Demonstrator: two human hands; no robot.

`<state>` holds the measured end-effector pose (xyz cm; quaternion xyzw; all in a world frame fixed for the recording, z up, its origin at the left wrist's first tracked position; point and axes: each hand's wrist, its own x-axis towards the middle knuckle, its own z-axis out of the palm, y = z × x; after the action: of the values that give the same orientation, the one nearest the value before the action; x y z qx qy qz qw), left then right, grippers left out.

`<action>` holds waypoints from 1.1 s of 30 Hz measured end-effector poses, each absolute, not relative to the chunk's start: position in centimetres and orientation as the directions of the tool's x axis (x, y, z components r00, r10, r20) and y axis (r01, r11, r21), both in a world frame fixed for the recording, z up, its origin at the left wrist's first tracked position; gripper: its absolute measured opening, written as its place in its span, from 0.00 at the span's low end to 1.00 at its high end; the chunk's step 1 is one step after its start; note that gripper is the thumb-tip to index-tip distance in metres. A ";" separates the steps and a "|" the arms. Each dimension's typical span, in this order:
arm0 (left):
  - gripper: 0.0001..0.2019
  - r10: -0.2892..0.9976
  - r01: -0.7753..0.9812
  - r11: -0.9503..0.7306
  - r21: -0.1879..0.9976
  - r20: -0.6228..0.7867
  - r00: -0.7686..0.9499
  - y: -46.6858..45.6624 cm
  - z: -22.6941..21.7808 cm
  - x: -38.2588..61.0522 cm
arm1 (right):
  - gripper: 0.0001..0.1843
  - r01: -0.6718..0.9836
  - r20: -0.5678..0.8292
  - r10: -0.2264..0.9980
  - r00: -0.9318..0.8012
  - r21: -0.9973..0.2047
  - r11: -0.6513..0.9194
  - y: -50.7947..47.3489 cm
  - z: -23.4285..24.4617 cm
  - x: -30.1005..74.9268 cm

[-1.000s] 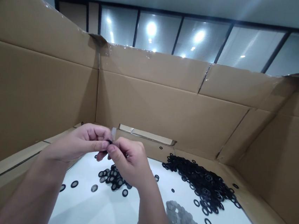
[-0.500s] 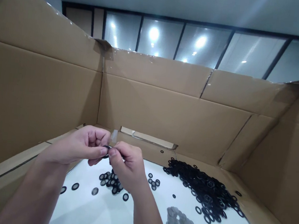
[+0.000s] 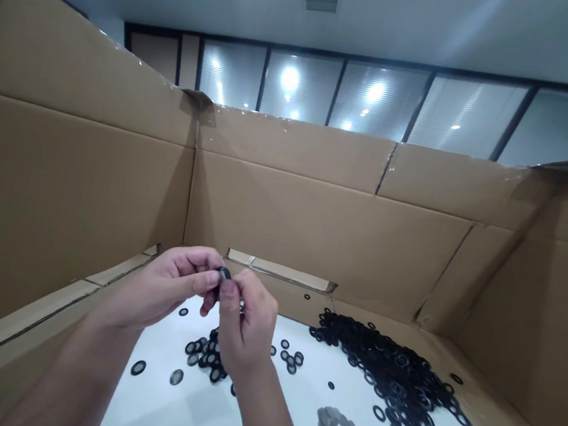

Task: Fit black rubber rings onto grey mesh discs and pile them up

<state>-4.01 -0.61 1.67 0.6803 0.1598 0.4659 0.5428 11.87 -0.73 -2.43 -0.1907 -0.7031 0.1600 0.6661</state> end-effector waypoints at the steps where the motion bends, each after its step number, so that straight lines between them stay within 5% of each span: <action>1: 0.09 0.720 -0.276 -0.367 0.888 0.459 0.520 -0.7 1.7 -4.0 | 0.18 0.045 0.867 0.491 -0.085 -0.489 0.871 -0.7 -2.4 12.1; 9: 0.11 0.761 -0.120 -0.346 0.930 0.353 0.544 -1.4 2.0 -4.9 | 0.24 0.077 0.781 0.532 -0.326 -0.539 0.839 -0.5 -1.4 13.2; 19: 0.12 0.769 -0.172 -0.360 0.917 0.396 0.501 -1.8 2.1 -3.9 | 0.23 -0.062 0.828 0.542 -0.144 -0.554 0.830 -0.7 -2.7 11.8; 26: 0.19 0.791 -0.137 -0.323 0.937 0.346 0.505 -2.1 2.4 -4.4 | 0.24 0.063 0.860 0.491 -0.137 -0.487 0.871 -0.6 -2.7 11.9; 33: 0.09 0.753 -0.196 -0.363 0.911 0.410 0.514 -1.6 2.1 -4.0 | 0.22 0.134 0.868 0.495 0.036 -0.495 0.858 -0.6 -3.1 11.3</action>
<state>-4.01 -1.61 2.06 0.6919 0.2013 0.4500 0.5275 11.28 -0.62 -3.11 -0.2309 -0.6815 0.1323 0.6818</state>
